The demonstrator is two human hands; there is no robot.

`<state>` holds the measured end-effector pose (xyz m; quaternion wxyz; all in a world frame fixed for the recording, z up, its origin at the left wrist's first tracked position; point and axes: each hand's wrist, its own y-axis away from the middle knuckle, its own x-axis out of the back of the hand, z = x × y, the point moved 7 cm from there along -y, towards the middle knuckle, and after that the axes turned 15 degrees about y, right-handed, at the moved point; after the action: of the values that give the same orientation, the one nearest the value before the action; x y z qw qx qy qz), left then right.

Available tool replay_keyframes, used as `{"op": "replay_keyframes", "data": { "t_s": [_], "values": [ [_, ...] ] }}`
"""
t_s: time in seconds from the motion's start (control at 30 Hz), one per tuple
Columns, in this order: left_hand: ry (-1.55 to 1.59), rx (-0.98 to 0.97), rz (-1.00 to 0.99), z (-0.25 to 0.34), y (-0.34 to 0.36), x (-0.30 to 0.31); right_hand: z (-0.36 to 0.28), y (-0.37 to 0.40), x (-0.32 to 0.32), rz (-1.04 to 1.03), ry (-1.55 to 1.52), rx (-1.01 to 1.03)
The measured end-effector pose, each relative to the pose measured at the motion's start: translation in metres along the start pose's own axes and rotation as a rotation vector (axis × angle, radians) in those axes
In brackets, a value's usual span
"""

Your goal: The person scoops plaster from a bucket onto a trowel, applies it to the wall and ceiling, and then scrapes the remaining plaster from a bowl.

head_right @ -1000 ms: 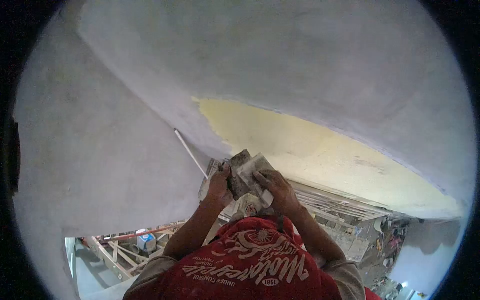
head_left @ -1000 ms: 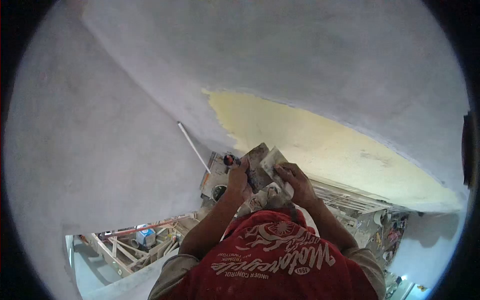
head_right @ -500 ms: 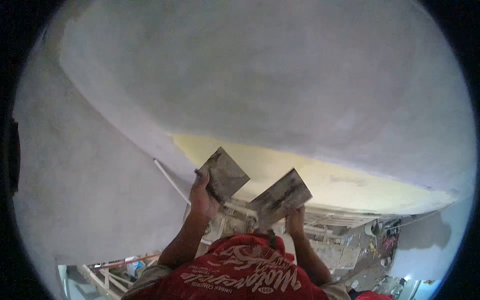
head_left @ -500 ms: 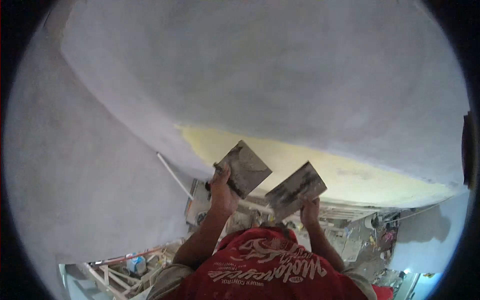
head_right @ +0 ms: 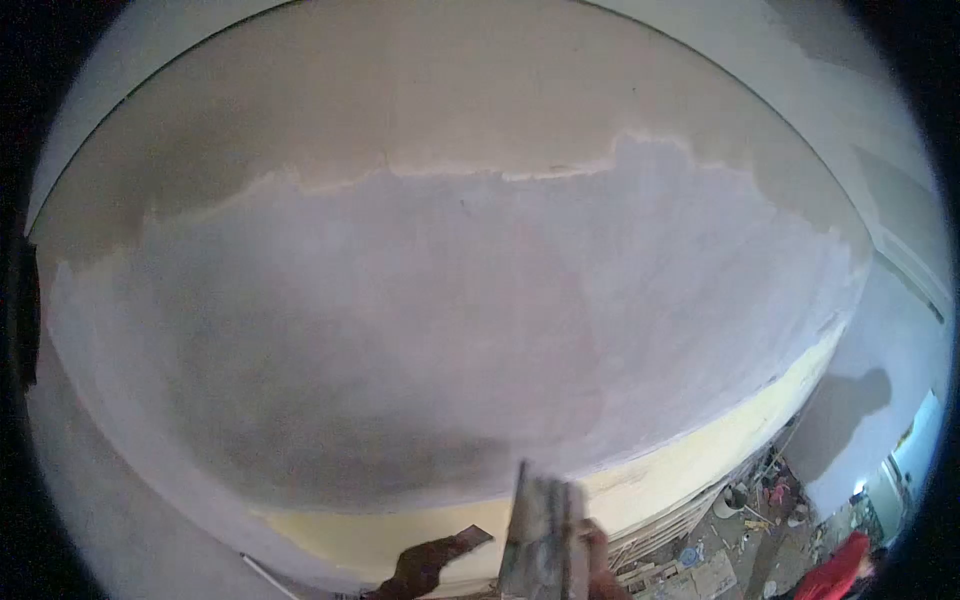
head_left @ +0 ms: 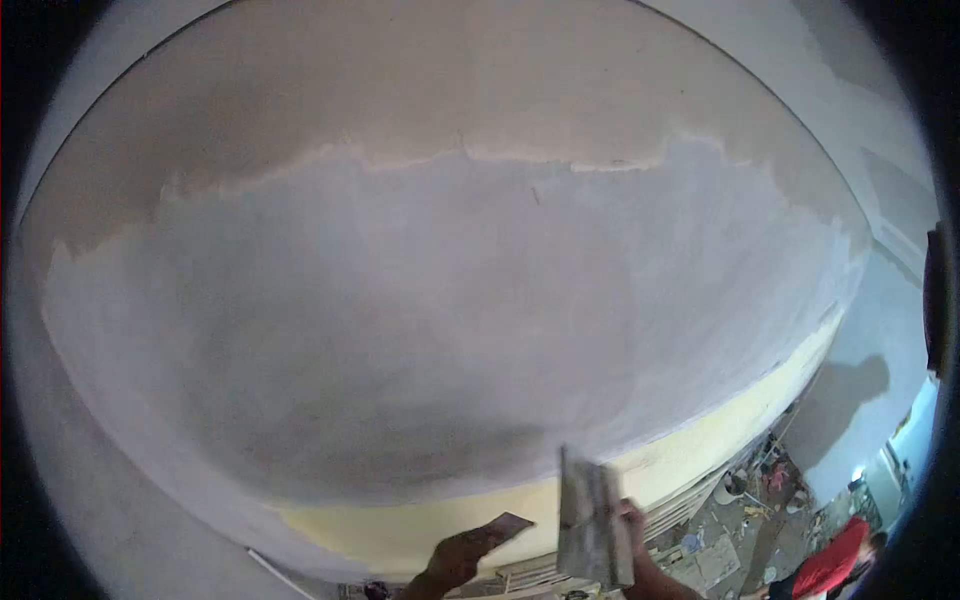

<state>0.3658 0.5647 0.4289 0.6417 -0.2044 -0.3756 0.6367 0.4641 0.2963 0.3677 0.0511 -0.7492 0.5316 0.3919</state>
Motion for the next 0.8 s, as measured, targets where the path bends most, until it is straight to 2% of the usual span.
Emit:
{"op": "replay_keyframes", "data": {
  "t_s": [0.03,0.07,0.1,0.13,0.17,0.2,0.23,0.27,0.33,0.37,0.4,0.43,0.47,0.53,0.63,0.7,0.73,0.77,0.8],
  "values": [
    [0.013,0.117,-0.066,-0.012,-0.009,0.008,-0.054,0.041,-0.074,0.085,0.179,0.263],
    [0.002,0.125,0.025,-0.015,-0.02,0.029,-0.077,0.064,-0.097,0.129,0.086,0.34],
    [0.243,0.098,0.219,-0.009,-0.044,0.05,-0.105,0.077,-0.124,0.041,0.023,0.485],
    [-0.007,-0.132,0.133,0.01,-0.071,0.071,-0.132,0.09,-0.149,-0.025,0.089,0.626],
    [0.113,-0.231,0.257,0.01,-0.083,0.086,-0.15,0.101,-0.137,0.1,0.188,0.755],
    [0.045,-0.334,0.176,0.02,-0.101,0.095,-0.158,0.098,-0.122,0.112,-0.1,0.71],
    [-0.019,-0.437,0.1,0.032,-0.109,0.098,-0.187,0.118,-0.13,0.113,0.214,0.985],
    [0.007,-0.445,0.087,0.027,-0.111,0.106,-0.206,0.128,-0.143,0.114,0.22,1.176],
    [-0.178,-0.401,-0.123,0.01,-0.112,0.101,-0.25,0.15,-0.196,0.272,0.698,1.654],
    [-0.154,-0.411,-0.136,0.002,-0.112,0.1,-0.27,0.159,-0.238,0.35,1.131,1.614],
    [-0.064,-0.515,-0.108,-0.001,-0.109,0.1,-0.284,0.178,-0.301,0.783,1.561,1.84],
    [0.029,-0.613,-0.077,0.002,-0.108,0.102,-0.304,0.179,-0.331,0.915,1.625,1.874],
    [0.056,-0.612,-0.081,-0.002,-0.111,0.1,-0.316,0.18,-0.366,0.911,1.727,2.054],
    [-0.016,-0.604,-0.066,0.016,-0.108,0.11,-0.332,0.179,-0.411,0.994,1.841,2.212],
    [-0.101,-0.65,-0.076,0.025,-0.118,0.108,-0.368,0.158,-0.444,1.068,1.873,2.292],
    [-0.053,-0.683,-0.043,0.027,-0.139,0.101,-0.392,0.122,-0.434,1.218,1.92,2.255],
    [-0.013,-0.71,-0.016,0.015,-0.169,0.092,-0.415,0.092,-0.417,1.197,1.923,2.185],
    [-0.003,-0.708,-0.018,0.003,-0.171,0.09,-0.405,0.075,-0.402,1.106,1.96,2.158],
    [-0.008,-0.652,-0.033,-0.011,-0.169,0.086,-0.389,0.058,-0.381,1.135,1.965,2.093]
  ]
}}
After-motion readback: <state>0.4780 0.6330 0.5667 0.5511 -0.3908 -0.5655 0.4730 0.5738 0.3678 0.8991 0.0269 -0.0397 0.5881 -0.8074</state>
